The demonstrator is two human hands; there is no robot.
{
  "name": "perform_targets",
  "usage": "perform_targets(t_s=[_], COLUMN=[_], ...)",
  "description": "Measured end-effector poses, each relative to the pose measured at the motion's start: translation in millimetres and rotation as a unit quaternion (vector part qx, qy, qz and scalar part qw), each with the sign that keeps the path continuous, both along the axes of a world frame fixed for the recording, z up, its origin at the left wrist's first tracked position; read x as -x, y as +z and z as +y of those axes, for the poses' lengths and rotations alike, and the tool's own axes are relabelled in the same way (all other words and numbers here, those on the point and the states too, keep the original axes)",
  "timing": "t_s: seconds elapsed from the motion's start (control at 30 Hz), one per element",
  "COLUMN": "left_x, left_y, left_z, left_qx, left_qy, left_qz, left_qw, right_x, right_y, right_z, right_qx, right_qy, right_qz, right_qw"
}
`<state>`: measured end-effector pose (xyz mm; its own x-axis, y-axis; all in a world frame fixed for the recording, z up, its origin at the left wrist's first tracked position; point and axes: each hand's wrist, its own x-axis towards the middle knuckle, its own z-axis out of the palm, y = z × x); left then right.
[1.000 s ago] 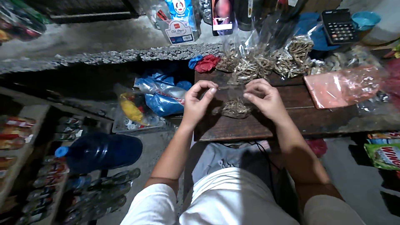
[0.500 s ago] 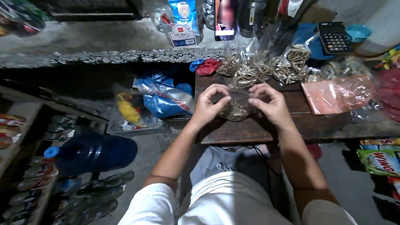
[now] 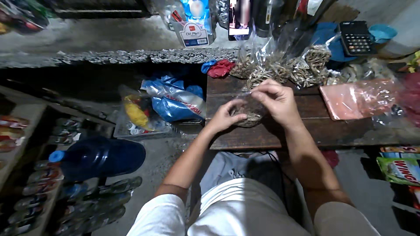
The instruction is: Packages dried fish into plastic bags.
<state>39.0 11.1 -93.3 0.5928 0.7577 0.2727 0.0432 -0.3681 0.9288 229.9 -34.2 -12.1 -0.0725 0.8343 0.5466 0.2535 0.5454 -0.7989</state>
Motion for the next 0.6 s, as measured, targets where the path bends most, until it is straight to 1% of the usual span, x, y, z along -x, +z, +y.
perform_targets(t_s=[0.07,0.1,0.13,0.23,0.3,0.33,0.43,0.5,0.53,0.6], left_x=[0.6,0.8,1.5,3.7,4.8,5.1,4.2,3.5,3.2,2.2], left_y=[0.7,-1.6,-3.7,-4.3,-0.9,1.7,11.7,16.0,17.9,20.7], left_z=[0.7,2.0,3.3,3.7,3.5,4.3,8.8,9.2,8.3,3.0], left_qx=[0.001,0.001,-0.002,-0.012,-0.014,-0.015,-0.05,-0.088,-0.099,-0.119], left_qy=[0.015,0.019,0.016,0.012,0.008,0.003,-0.019,-0.022,-0.013,0.023], left_qz=[-0.013,-0.026,-0.038,-0.038,-0.018,0.003,0.098,0.145,0.172,0.193], left_qw=[1.0,0.999,0.999,0.999,1.0,1.0,0.994,0.985,0.98,0.974], right_x=[-10.9,-19.2,-28.2,-45.3,-40.0,-32.7,-8.1,8.7,15.7,25.5], right_y=[-7.9,-16.2,-25.3,-54.8,-63.4,-62.1,-50.2,-37.1,-30.7,-23.5], right_z=[2.3,2.5,0.6,-8.4,-11.6,-11.1,-2.2,2.1,3.6,6.0], right_qx=[-0.026,-0.022,0.001,0.104,0.16,0.159,0.096,0.054,0.034,-0.014], right_qy=[-0.017,-0.016,-0.012,0.013,0.041,0.049,0.05,0.043,0.042,0.039], right_qz=[0.071,0.103,0.113,0.048,-0.017,-0.053,-0.181,-0.229,-0.248,-0.282], right_qw=[0.997,0.994,0.994,0.993,0.986,0.985,0.977,0.971,0.967,0.958])
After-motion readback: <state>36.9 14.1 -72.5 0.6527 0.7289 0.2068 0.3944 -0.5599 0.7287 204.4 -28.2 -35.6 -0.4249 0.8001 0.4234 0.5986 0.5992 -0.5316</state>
